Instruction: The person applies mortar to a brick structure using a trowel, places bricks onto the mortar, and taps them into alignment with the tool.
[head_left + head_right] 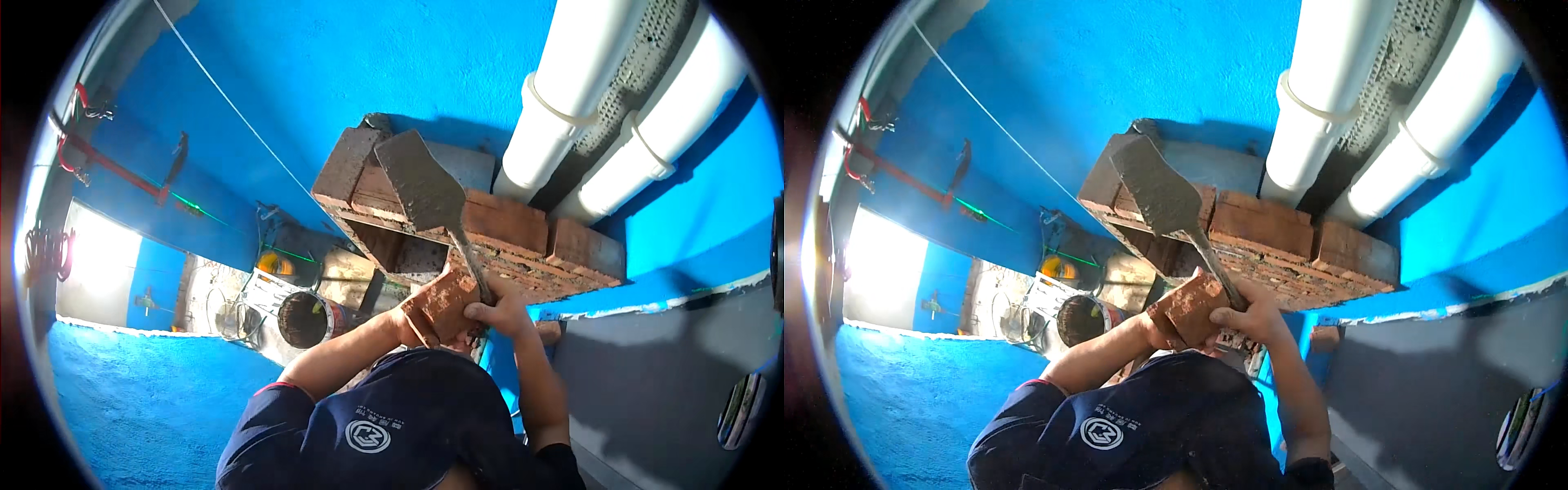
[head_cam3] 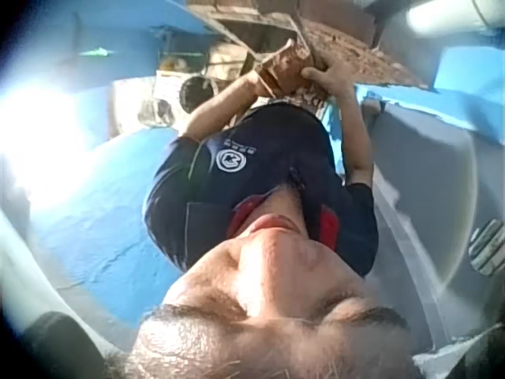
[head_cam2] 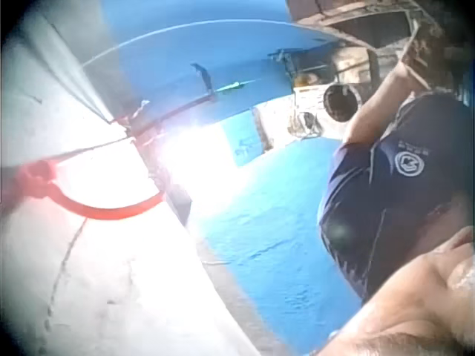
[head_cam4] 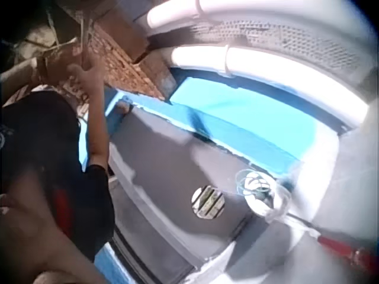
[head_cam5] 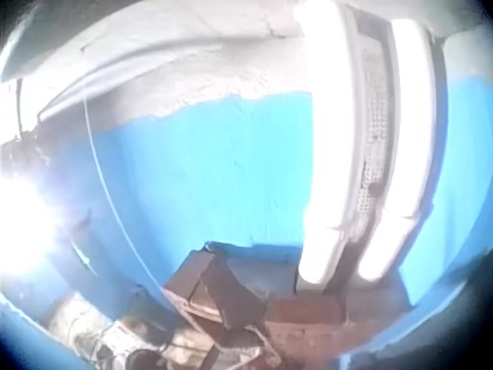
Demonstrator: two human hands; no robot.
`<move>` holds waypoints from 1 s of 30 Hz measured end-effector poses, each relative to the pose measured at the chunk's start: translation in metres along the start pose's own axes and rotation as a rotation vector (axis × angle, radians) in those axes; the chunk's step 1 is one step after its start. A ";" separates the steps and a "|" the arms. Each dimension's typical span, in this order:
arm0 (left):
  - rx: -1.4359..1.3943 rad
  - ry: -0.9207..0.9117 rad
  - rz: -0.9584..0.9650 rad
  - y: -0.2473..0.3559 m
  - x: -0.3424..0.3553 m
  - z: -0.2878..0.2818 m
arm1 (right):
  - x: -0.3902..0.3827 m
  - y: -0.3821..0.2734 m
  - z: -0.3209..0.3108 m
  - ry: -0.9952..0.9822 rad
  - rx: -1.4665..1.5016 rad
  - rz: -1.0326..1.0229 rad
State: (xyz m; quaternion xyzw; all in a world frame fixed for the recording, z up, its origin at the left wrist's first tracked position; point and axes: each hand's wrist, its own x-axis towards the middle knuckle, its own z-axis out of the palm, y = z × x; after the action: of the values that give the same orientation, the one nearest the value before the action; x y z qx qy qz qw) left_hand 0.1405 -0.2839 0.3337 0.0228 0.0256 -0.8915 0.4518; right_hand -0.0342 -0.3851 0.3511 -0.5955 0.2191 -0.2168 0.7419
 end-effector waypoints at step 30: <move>1.511 0.546 0.853 0.087 -0.017 0.049 | 0.058 -0.013 0.086 0.584 0.259 -0.309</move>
State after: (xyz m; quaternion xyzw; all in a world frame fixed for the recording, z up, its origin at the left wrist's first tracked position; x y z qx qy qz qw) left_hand 0.2204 -0.3250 0.3819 0.5309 -0.4700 -0.3916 0.5865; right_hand 0.0620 -0.3532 0.3767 -0.4354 0.2999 -0.5135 0.6759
